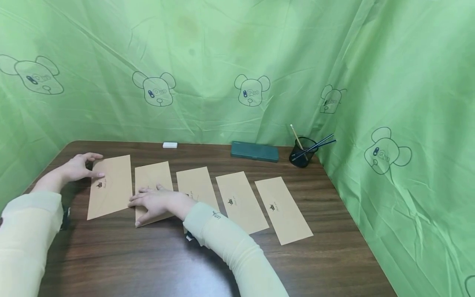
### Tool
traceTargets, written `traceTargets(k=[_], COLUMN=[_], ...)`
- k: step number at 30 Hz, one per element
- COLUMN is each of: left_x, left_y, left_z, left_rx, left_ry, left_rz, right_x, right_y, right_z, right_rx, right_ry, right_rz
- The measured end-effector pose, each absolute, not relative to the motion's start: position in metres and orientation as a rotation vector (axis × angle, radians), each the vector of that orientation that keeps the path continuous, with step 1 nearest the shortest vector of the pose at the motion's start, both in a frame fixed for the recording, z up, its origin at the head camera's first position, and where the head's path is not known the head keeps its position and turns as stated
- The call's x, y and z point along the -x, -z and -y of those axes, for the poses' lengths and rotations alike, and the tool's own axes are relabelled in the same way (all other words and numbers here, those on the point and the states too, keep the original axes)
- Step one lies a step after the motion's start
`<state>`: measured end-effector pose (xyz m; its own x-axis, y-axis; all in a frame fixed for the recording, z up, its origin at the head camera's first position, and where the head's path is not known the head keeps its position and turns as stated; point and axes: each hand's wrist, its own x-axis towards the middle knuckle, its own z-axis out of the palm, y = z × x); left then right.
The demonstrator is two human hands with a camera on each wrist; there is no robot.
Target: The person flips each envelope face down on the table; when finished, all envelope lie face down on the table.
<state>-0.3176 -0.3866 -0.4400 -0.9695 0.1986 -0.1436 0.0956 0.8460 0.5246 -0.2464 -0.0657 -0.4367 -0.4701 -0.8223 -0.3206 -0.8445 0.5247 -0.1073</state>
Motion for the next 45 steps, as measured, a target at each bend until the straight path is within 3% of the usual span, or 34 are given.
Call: traceTargets(k=[22, 37, 45], left_x=[0.318, 0.319, 0.320], left_y=[0.423, 0.404, 0.386], left_z=[0.400, 0.401, 0.394], left_rx=[-0.341, -0.420, -0.378], left_ry=[-0.794, -0.722, -0.725], left_rz=[-3.070, -3.054, -3.035], right_x=[0.238, 0.229, 0.227], right_y=[0.434, 0.426, 0.420], right_z=[0.069, 0.090, 0.100], right_rx=[1.352, 1.398, 1.268], right_ry=[0.005, 0.274, 0.536], right_rz=[-2.454, -2.513, -2.564])
